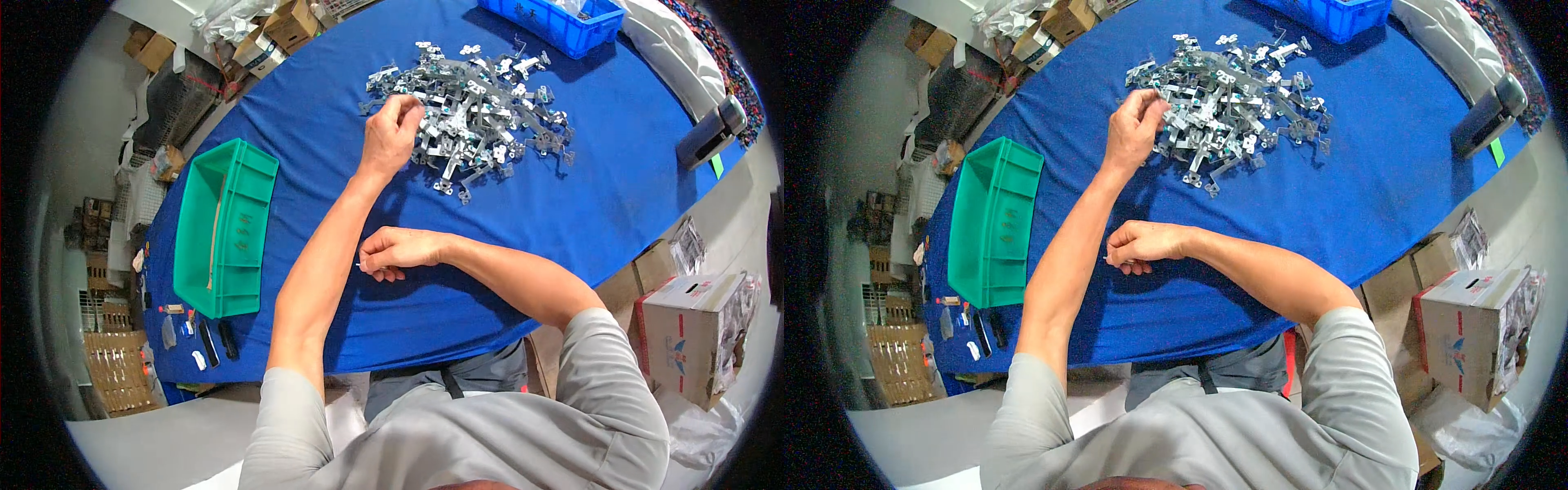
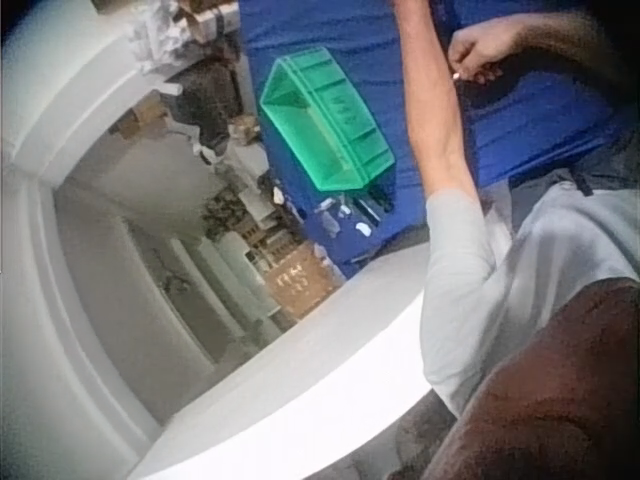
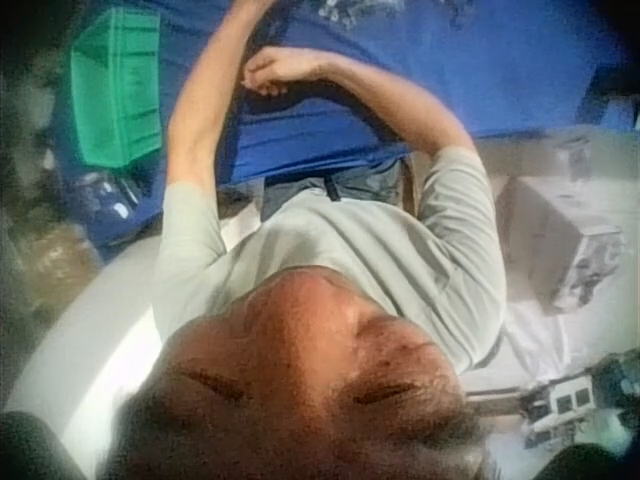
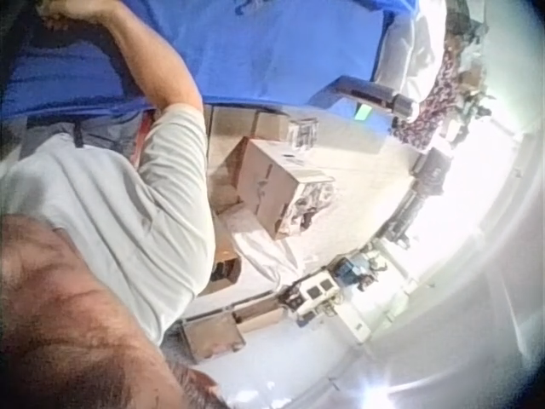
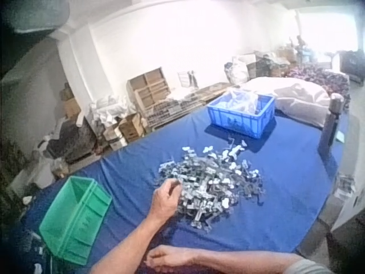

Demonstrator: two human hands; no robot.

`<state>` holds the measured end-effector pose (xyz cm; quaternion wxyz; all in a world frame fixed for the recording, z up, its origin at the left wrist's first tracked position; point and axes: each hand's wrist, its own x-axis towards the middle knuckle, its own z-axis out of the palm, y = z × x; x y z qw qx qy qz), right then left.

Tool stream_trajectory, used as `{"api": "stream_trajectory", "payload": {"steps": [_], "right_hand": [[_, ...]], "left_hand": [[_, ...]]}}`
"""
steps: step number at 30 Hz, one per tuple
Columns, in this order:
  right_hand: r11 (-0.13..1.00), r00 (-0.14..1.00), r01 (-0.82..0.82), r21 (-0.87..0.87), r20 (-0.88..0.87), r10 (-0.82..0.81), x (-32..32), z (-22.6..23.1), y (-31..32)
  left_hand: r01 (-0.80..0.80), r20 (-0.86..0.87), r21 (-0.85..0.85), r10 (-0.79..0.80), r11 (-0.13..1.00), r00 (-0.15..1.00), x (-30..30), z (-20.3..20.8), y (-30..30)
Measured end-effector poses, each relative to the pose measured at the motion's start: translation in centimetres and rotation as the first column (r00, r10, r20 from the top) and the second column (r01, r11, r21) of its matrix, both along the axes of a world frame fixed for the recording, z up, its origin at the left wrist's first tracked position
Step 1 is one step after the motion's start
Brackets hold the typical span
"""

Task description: The person assembles metal components by hand, inserting small pins into brackets before placing the completed pieces into a green plastic bin. They then gather more loose parts from a pile on the table to repeat the process.

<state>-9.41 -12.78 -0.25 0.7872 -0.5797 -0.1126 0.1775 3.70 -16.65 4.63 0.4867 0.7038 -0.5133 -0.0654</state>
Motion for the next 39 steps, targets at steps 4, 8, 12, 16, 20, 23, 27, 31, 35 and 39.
{"api": "stream_trajectory", "payload": {"steps": [4, 8, 12, 16, 20, 23, 27, 31, 35, 39], "right_hand": [[1.0, 1.0, -0.002, -0.018, 0.004, 0.002, 0.1, 0.1, 0.0], [0.999, 1.0, -0.009, -0.031, 0.014, 0.01, 0.0, 0.3, -0.1], [0.999, 0.999, 0.016, -0.035, 0.033, -0.015, 0.0, 0.0, 0.1], [1.0, 1.0, 0.015, -0.016, 0.021, -0.014, 0.1, 0.0, 0.1], [0.998, 1.0, 0.005, -0.056, 0.01, -0.004, 0.0, -0.1, 0.0], [0.998, 0.999, -0.007, -0.068, 0.039, 0.01, 0.0, -0.3, 0.1], [0.999, 0.999, 0.003, -0.05, 0.048, -0.001, 0.1, 0.1, 0.1], [0.998, 0.999, 0.008, -0.062, 0.046, -0.005, 0.0, 0.0, 0.1], [0.999, 0.998, -0.018, -0.052, 0.054, 0.021, -0.2, 0.1, -0.2], [0.998, 0.998, 0.01, -0.065, 0.06, -0.006, -0.4, 0.1, -0.2]], "left_hand": [[-0.035, -0.238, -0.085, 0.014, 0.996, 0.971, 1.1, 0.3, 0.2], [-0.162, -0.481, -0.163, 0.065, 0.973, 0.874, 1.0, -1.1, 2.7], [-0.066, -0.554, -0.091, 0.004, 0.994, 0.832, 1.2, -2.8, 4.3], [-0.047, -0.513, -0.053, 0.014, 0.997, 0.859, 0.5, -2.1, 3.8], [-0.123, -0.775, -0.318, -0.183, 0.94, 0.604, -1.3, 1.3, 2.4], [-0.086, -0.72, -0.315, -0.179, 0.945, 0.67, -2.2, 4.0, 1.4], [-0.075, -0.755, -0.364, -0.247, 0.929, 0.607, -1.1, 4.8, 1.4], [-0.091, -0.769, -0.415, -0.295, 0.905, 0.567, -0.9, 5.0, 2.8], [-0.087, -0.742, -0.399, -0.265, 0.913, 0.616, -0.6, 5.9, 6.3], [-0.138, -0.735, -0.331, -0.163, 0.934, 0.658, 0.4, 5.8, 11.5]]}}
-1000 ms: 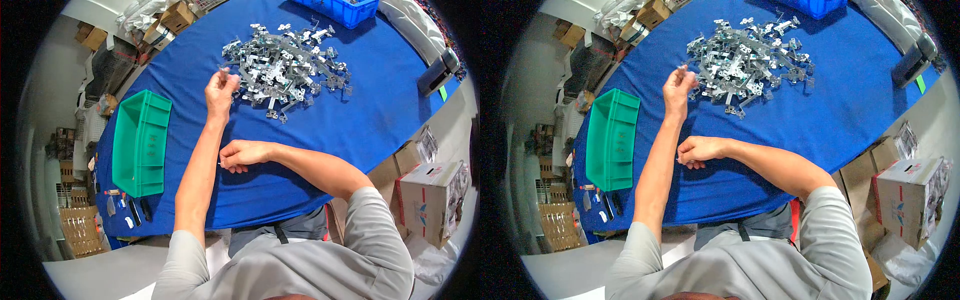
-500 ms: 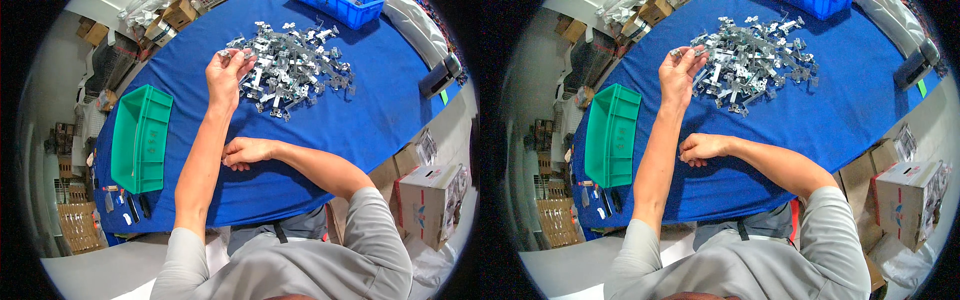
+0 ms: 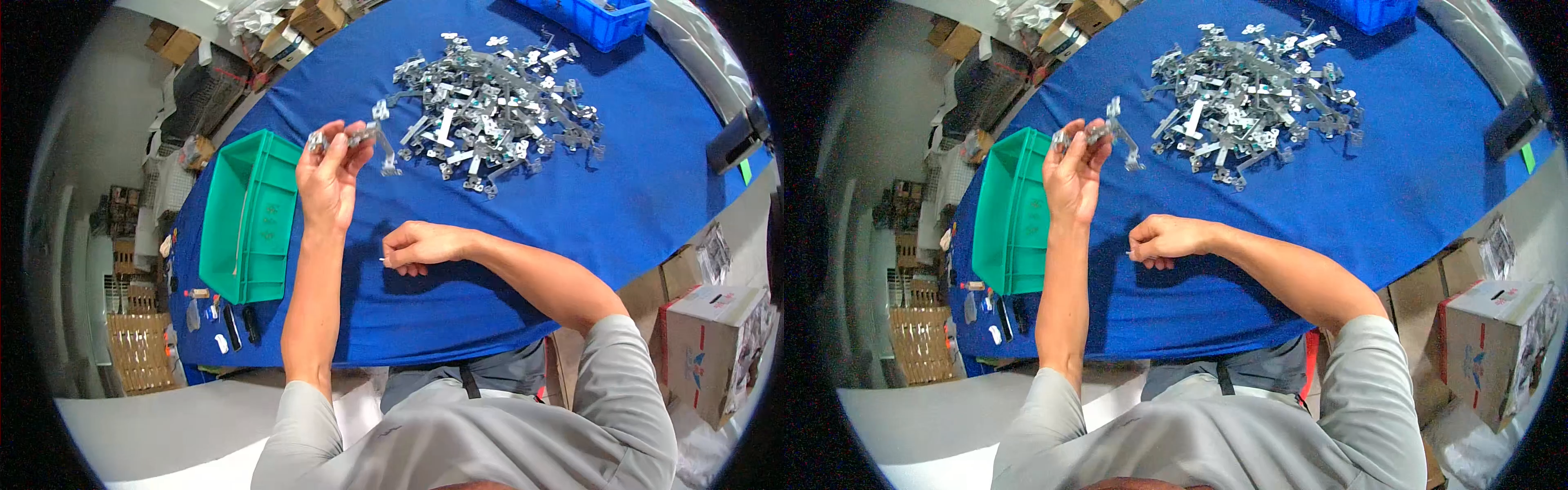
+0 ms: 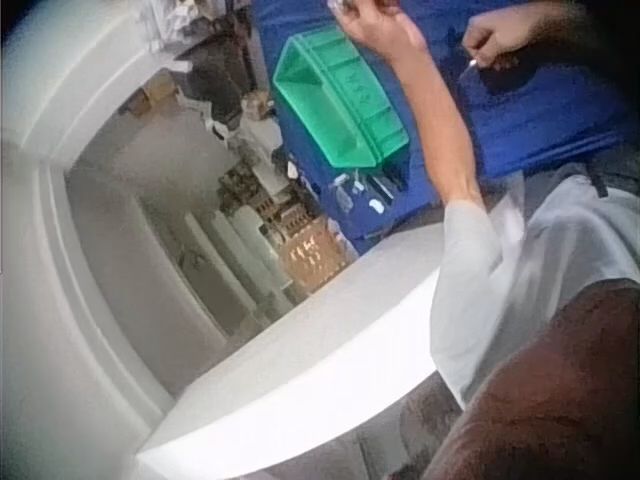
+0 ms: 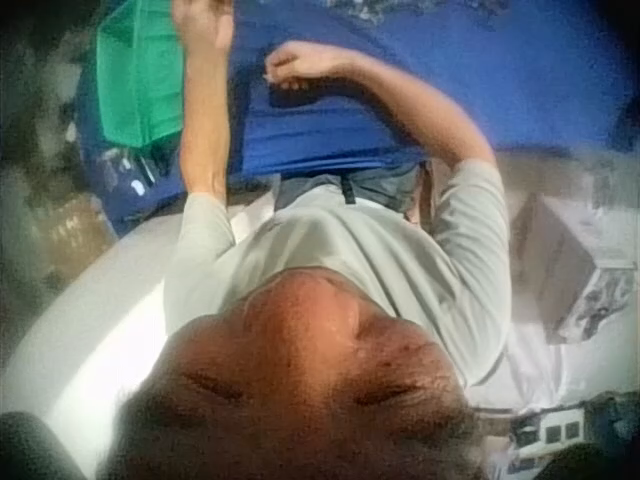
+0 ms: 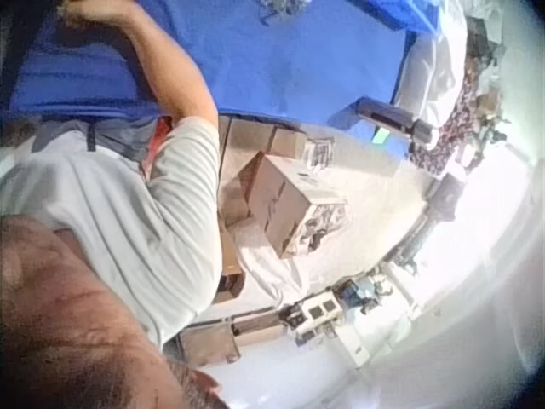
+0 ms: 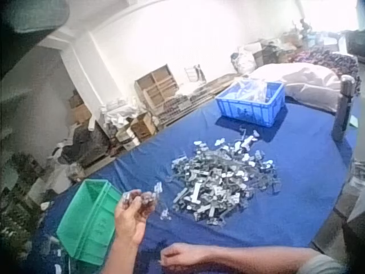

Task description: The person assembles metal components by hand, inserting small pins into brackets before placing the completed pieces into a green plastic bin. They then gather more loose parts from a pile on the table to repeat the process.

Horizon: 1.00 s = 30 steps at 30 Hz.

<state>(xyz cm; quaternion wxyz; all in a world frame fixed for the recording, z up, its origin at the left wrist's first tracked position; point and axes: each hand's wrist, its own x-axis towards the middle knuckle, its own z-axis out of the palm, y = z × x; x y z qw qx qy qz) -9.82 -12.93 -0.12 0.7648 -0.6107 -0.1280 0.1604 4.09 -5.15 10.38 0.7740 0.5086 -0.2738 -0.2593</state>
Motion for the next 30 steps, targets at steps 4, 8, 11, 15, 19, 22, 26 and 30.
{"api": "stream_trajectory", "payload": {"steps": [4, 8, 11, 15, 19, 22, 26, 30], "right_hand": [[1.0, 1.0, -0.014, -0.012, 0.003, 0.014, 0.3, 0.0, -0.1], [0.999, 0.999, -0.027, -0.023, -0.031, 0.026, 0.2, 0.5, -0.1], [0.999, 0.999, -0.027, -0.034, -0.034, 0.025, 0.2, 0.3, 0.0], [1.0, 0.999, -0.024, -0.02, -0.043, 0.023, 0.4, 0.1, 0.1], [1.0, 0.999, -0.014, -0.019, -0.047, 0.014, 0.3, 0.2, 0.1], [1.0, 0.999, -0.012, -0.012, -0.033, 0.012, 0.3, 0.2, 0.0], [1.0, 0.999, 0.002, -0.012, -0.052, -0.003, 0.1, 0.0, -0.1], [1.0, 0.999, -0.014, -0.022, -0.03, 0.013, 0.2, 0.4, 0.0]], "left_hand": [[-0.113, 0.07, 0.131, 0.104, 0.985, 0.992, 1.3, -1.0, 4.2], [-0.283, 0.25, 0.414, 0.191, 0.865, 0.949, 1.6, -3.3, 5.3], [-0.272, 0.255, 0.549, 0.152, 0.79, 0.955, 2.2, -5.7, 5.5], [-0.311, 0.281, 0.594, 0.171, 0.742, 0.944, 2.2, -7.0, 6.2], [-0.365, 0.166, 0.465, 0.325, 0.806, 0.931, 2.8, -5.9, 7.0], [-0.403, 0.226, 0.485, 0.334, 0.776, 0.915, 3.9, -6.2, 8.6], [-0.256, 0.144, 0.646, 0.215, 0.719, 0.966, 1.9, -6.9, 10.9], [-0.239, 0.138, 0.726, 0.204, 0.645, 0.969, -0.4, -8.0, 11.4]]}}
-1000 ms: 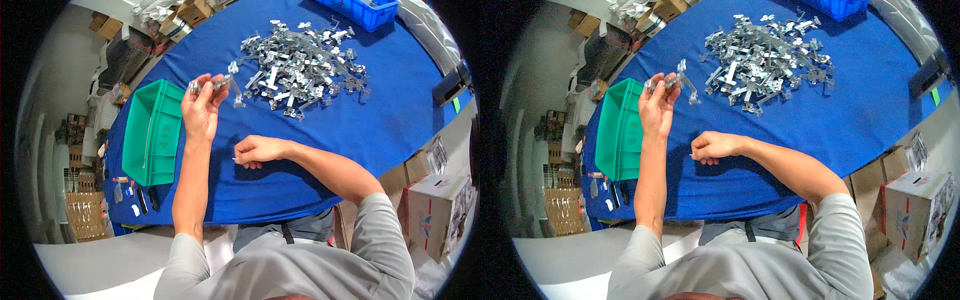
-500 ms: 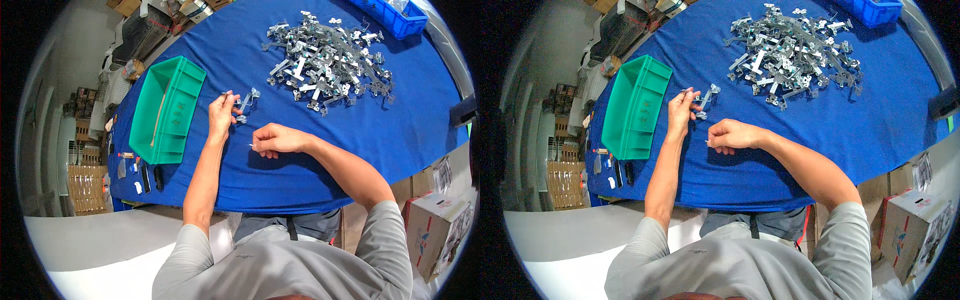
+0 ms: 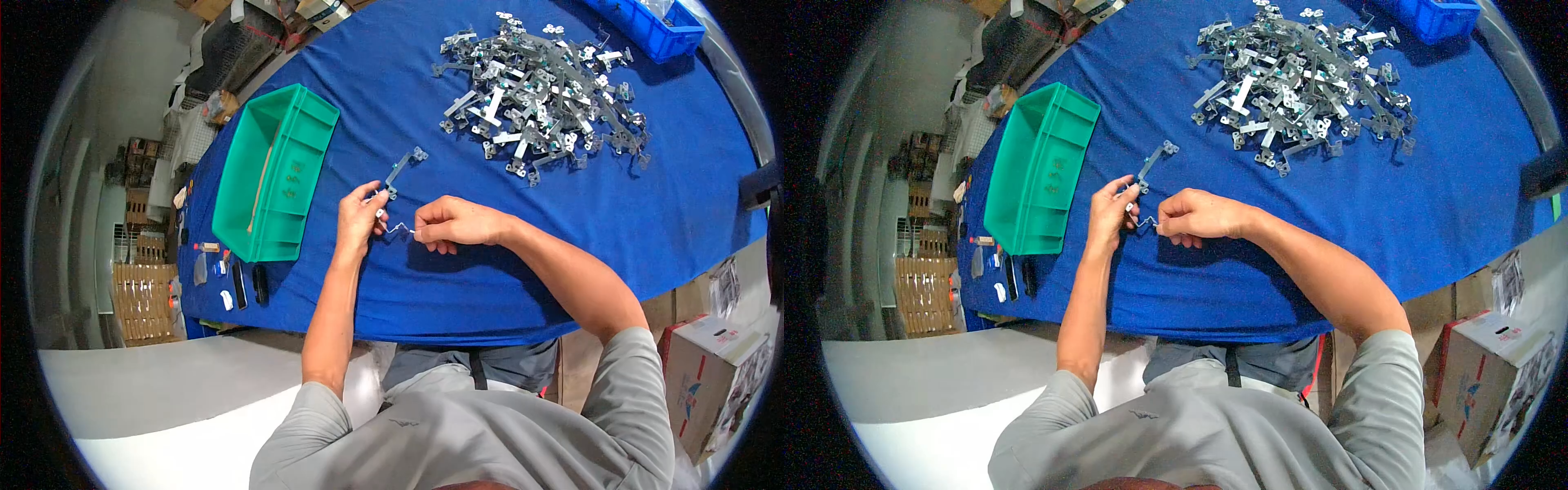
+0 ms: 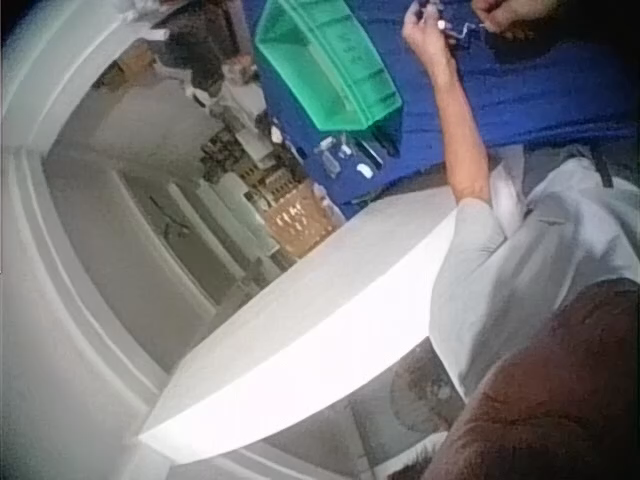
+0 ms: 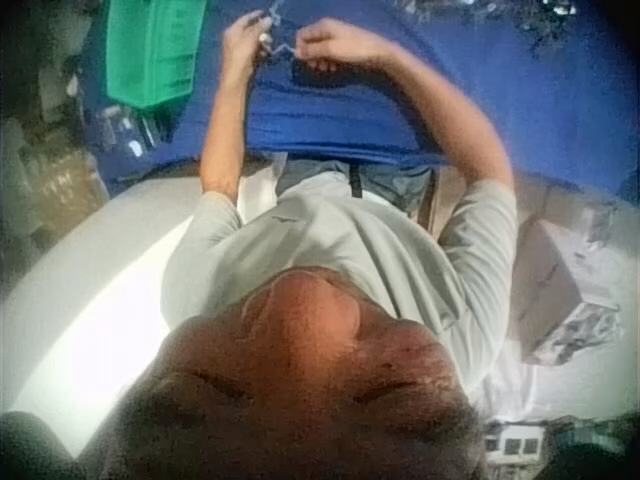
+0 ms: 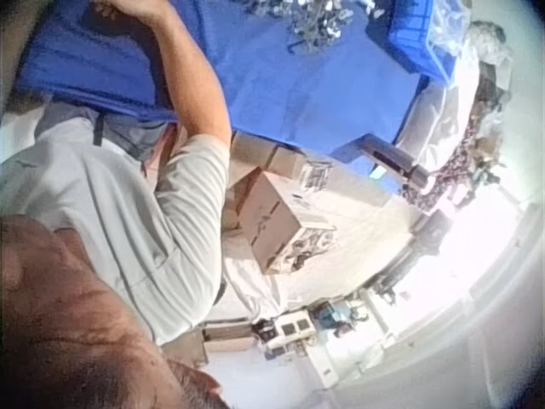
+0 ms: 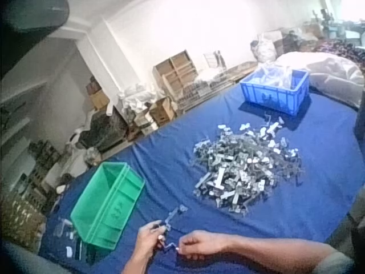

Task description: The person assembles metal components by hand, inserting small pins into brackets before placing the completed pieces into a green plastic bin. They then gather more loose parts from a pile on the table to repeat the process.

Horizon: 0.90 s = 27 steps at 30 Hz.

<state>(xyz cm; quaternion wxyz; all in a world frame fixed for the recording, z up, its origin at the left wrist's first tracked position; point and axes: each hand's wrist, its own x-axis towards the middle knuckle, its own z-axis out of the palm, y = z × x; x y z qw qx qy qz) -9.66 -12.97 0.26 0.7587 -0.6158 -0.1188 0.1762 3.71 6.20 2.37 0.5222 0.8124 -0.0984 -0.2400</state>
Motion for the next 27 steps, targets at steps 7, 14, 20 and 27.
{"api": "stream_trajectory", "payload": {"steps": [7, 14, 20, 27], "right_hand": [[1.0, 1.0, -0.005, -0.009, -0.019, 0.005, -0.1, 0.0, 0.0], [1.0, 1.0, 0.006, 0.0, -0.006, -0.006, 0.1, -0.3, 0.2], [1.0, 1.0, -0.001, -0.004, -0.006, 0.001, 0.1, 0.4, 0.2], [1.0, 1.0, 0.012, 0.019, 0.003, -0.012, 0.0, -0.3, 0.0]], "left_hand": [[0.101, 0.015, 0.15, -0.105, 0.984, 0.994, -0.2, 0.7, -2.5], [0.101, 0.211, 0.23, -0.151, 0.968, 0.966, 2.7, 1.9, -3.5], [0.049, 0.555, 0.18, -0.142, 0.983, 0.82, 5.8, 2.5, -4.7], [0.141, 0.539, 0.501, -0.435, 0.854, 0.721, 5.3, 2.4, -5.4]]}}
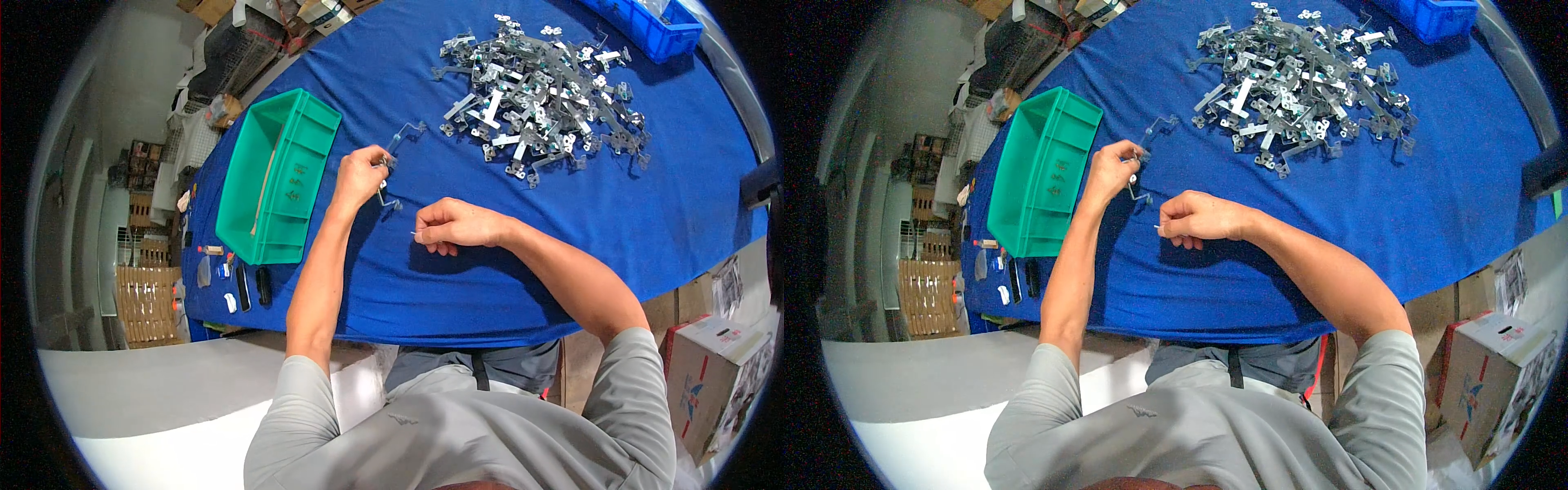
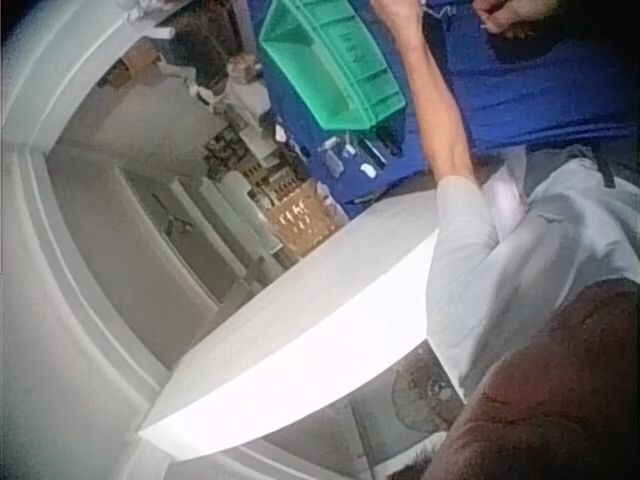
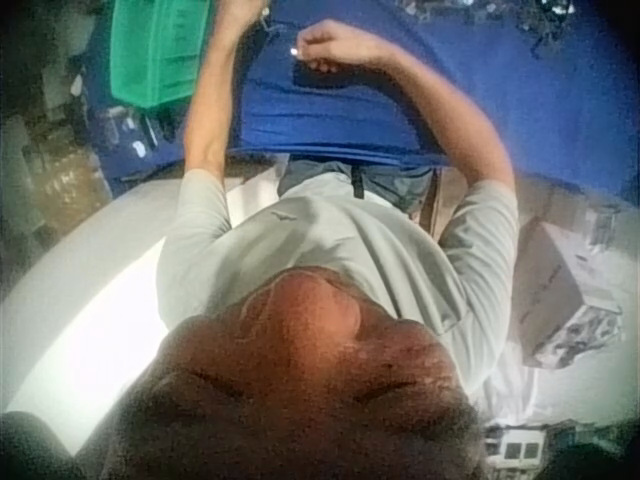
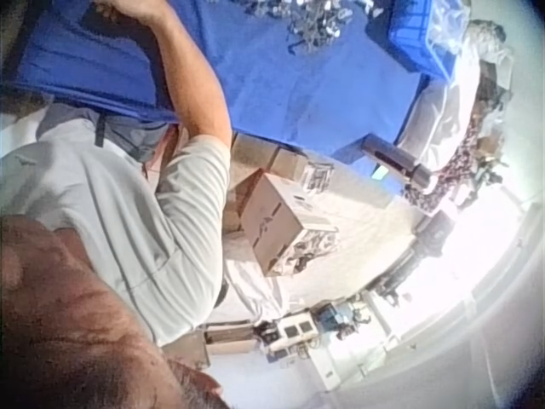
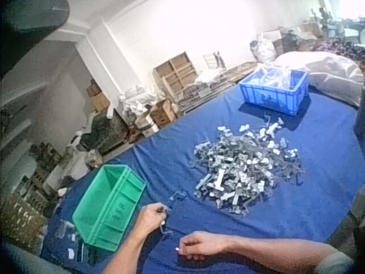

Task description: The person assembles metal components by hand, inserting small pins into brackets before placing the completed pieces into a green plastic bin. They then gather more loose parts from a pile on the table to repeat the process.

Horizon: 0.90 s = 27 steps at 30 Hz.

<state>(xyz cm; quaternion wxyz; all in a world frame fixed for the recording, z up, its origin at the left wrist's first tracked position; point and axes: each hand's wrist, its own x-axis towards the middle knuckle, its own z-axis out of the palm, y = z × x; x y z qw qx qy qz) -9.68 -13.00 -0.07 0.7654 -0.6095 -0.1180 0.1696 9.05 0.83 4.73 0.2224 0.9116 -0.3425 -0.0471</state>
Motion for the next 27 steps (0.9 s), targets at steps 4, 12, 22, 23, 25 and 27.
{"api": "stream_trajectory", "payload": {"steps": [4, 12, 22, 23, 25, 27], "right_hand": [[1.0, 1.0, 0.002, -0.024, 0.006, -0.002, 0.2, 0.1, 0.2], [1.0, 1.0, 0.007, -0.003, -0.003, -0.007, 0.0, 0.3, 0.1], [0.95, 0.951, 0.31, 0.039, -0.011, -0.31, 0.4, 0.6, -2.6], [0.94, 0.939, 0.342, 0.004, -0.021, -0.342, 0.4, 0.5, -2.5], [0.93, 0.93, 0.363, -0.05, -0.038, -0.365, 0.5, 0.6, -2.5], [0.895, 0.899, 0.437, -0.086, 0.002, -0.438, 0.5, 0.2, -2.6]], "left_hand": [[0.138, -0.026, 0.052, -0.137, 0.989, 0.99, -1.1, -0.5, 1.4], [0.23, 0.129, 0.176, -0.254, 0.957, 0.959, -4.0, 0.4, 2.0], [-0.448, -0.75, -0.597, -0.264, 0.666, 0.607, -7.0, -3.3, 3.5], [-0.437, -0.743, -0.602, -0.269, 0.669, 0.612, -7.5, -3.8, 3.6], [-0.437, -0.733, -0.599, -0.24, 0.671, 0.636, -8.1, -4.2, 3.3], [-0.466, -0.75, -0.589, -0.23, 0.661, 0.62, -8.4, -4.2, 3.0]]}}
